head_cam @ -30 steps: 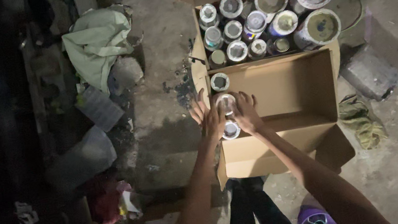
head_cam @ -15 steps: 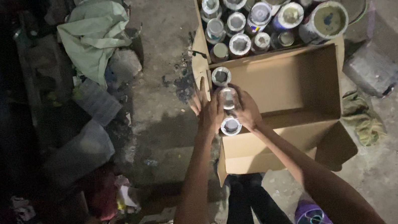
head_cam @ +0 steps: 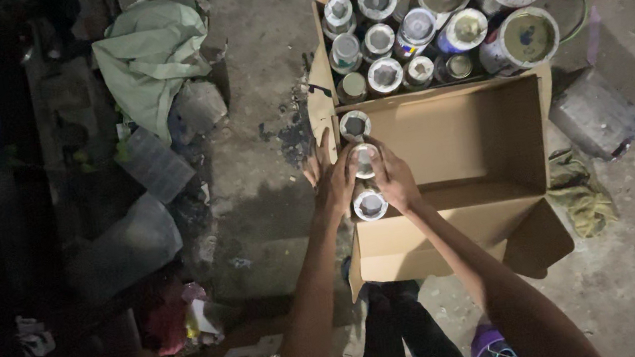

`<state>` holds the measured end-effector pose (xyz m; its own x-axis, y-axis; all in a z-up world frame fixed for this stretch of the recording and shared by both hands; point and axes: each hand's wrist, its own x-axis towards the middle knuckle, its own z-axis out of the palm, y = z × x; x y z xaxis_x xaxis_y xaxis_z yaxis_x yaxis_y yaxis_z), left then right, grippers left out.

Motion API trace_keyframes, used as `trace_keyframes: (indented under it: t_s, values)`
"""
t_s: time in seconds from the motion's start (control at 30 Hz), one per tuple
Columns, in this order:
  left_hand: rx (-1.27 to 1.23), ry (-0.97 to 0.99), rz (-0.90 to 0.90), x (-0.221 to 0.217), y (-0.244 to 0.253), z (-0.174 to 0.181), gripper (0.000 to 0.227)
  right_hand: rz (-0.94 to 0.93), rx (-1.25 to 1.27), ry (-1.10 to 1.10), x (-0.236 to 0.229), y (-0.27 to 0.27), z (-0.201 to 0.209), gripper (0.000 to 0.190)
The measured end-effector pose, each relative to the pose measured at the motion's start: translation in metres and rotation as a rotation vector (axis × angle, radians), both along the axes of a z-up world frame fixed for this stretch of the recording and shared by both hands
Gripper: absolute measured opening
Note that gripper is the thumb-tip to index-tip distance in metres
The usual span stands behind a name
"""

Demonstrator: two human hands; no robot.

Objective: The person repeatedly picks up small paint cans from a cluttered shelf and places them into a cardboard box on the floor. The task involves handling the cans one by one, moving them from the shelf to the box in a repetitive cycle.

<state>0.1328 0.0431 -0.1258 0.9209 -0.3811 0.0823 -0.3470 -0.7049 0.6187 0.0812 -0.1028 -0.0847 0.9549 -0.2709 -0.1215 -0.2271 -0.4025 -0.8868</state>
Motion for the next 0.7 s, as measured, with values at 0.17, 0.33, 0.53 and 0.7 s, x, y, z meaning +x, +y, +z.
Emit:
trace_keyframes:
  t_s: [0.17, 0.33, 0.53, 0.7]
  values:
    - [0.014, 0.085, 0.049, 0.004, 0.001, -0.014, 0.040, -0.035, -0.072, -0.102, 0.000, 0.007, -0.011, 0.043]
    - [-0.090, 0.013, 0.102, -0.001, -0.007, -0.041, 0.034, -0.051, 0.029, -0.102, -0.002, 0.001, -0.057, 0.049]
    - [-0.294, 0.140, 0.253, -0.018, -0.008, -0.051, 0.042, -0.041, 0.460, 0.102, -0.020, -0.028, -0.097, 0.078]
    - [-1.390, 0.663, 0.303, -0.037, 0.007, -0.049, 0.054, -0.072, 0.475, 0.178, -0.046, -0.053, -0.055, 0.079]
